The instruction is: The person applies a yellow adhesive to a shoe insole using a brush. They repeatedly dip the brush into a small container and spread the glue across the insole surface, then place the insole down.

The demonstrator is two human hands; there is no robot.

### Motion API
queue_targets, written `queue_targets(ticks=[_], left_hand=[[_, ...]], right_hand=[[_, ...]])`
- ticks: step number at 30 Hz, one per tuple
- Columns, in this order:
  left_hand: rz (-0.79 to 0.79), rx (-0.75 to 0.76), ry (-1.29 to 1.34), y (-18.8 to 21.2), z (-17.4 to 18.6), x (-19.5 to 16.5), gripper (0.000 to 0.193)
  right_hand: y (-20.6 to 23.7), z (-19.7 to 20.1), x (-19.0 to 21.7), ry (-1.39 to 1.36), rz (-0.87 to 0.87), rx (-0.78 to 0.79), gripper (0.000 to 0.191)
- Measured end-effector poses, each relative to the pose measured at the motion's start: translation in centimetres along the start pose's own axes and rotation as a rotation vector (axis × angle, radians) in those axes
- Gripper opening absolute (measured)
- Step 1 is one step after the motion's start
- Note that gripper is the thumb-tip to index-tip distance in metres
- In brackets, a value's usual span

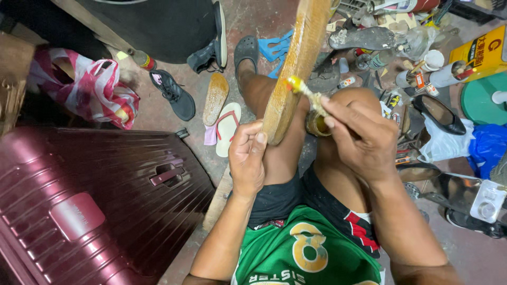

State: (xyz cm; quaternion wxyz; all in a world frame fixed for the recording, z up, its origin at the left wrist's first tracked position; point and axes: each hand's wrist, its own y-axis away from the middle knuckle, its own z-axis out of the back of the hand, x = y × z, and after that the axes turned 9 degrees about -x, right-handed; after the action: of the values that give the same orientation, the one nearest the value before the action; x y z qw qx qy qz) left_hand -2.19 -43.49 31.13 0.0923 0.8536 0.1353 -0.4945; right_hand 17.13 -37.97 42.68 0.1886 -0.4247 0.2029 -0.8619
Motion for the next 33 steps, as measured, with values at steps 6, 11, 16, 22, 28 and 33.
queue_targets(ticks=[6, 11, 16, 22, 28, 33], left_hand=[[-0.059, -0.004, -0.02, 0.5, 0.4, -0.2, 0.021], [-0.214, -0.003, -0.297, 0.6, 0.6, -1.0, 0.019], [-0.319, -0.012, -0.474, 0.5, 0.6, -2.0, 0.016], [-0.406, 0.015, -0.572, 0.8, 0.1, -2.9, 0.014], [-0.349, -0.032, -0.496, 0.5, 0.5, -2.2, 0.016], [-0.305, -0.098, -0.445, 0.5, 2.1, -1.4, 0.019]], right_hand=[[-0.7, -0.3, -1.0, 0.038, -0.057, -0.124, 0.028], [-0.6, 0.6, -1.9, 0.007, 0.012, -0.267, 0.028], [-0.8, 1.7, -2.2, 0.052, 0.045, -0.243, 0.03], [-1.6, 1.9, -1.2, 0.149, 0.142, -0.191, 0.035], [-1.8, 3.4, 0.3, 0.083, -0.013, -0.092, 0.031], [-1.8, 7.5, 2.2, 0.071, -0.241, 0.006, 0.023]])
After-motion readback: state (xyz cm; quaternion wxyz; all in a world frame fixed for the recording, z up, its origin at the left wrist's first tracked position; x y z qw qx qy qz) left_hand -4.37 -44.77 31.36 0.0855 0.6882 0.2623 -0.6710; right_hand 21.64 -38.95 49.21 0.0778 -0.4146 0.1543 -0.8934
